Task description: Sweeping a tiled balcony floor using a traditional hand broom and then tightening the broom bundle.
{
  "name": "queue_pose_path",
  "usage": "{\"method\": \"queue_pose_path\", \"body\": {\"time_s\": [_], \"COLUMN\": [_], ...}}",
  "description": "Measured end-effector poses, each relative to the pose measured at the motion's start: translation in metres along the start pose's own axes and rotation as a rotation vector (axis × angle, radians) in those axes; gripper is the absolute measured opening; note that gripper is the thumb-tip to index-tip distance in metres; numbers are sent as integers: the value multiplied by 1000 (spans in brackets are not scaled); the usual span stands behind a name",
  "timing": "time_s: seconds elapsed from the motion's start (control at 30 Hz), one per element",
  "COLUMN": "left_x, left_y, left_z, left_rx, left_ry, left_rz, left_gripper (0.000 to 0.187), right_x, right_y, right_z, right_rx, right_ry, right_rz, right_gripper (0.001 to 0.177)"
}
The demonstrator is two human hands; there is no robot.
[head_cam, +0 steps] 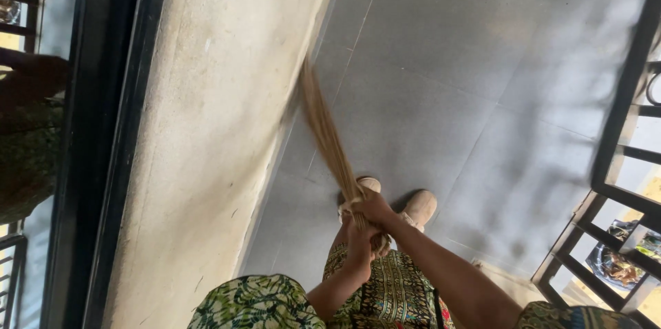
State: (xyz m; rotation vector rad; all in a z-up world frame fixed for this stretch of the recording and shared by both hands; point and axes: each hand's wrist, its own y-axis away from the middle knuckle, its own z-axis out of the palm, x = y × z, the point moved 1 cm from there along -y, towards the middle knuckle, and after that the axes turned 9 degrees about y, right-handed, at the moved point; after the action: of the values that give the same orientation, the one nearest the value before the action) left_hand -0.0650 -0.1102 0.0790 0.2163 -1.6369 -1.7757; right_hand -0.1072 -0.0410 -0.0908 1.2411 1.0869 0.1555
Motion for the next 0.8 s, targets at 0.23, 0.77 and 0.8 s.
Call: {"method": "queue_pose_path", "body": {"time_s": [0.23,0.77,0.8], "left_x": [0,-93,-97], "left_y": [-128,-37,-55], "left_z": [3,13,22], "left_rx": [-281,-442,-456], "left_ry": [-257,-68,-215], "left_rz": [-136,-80,-238], "left_gripper": [20,25,19], "right_x": [7,78,92], "right_y": [-40,80,81], "right_z": [-70,-31,-39], "right_rx": [409,117,243], "right_ry": [-311,-106,-339], "right_rz": [113,278,337], "right_gripper": [63,70,63]}}
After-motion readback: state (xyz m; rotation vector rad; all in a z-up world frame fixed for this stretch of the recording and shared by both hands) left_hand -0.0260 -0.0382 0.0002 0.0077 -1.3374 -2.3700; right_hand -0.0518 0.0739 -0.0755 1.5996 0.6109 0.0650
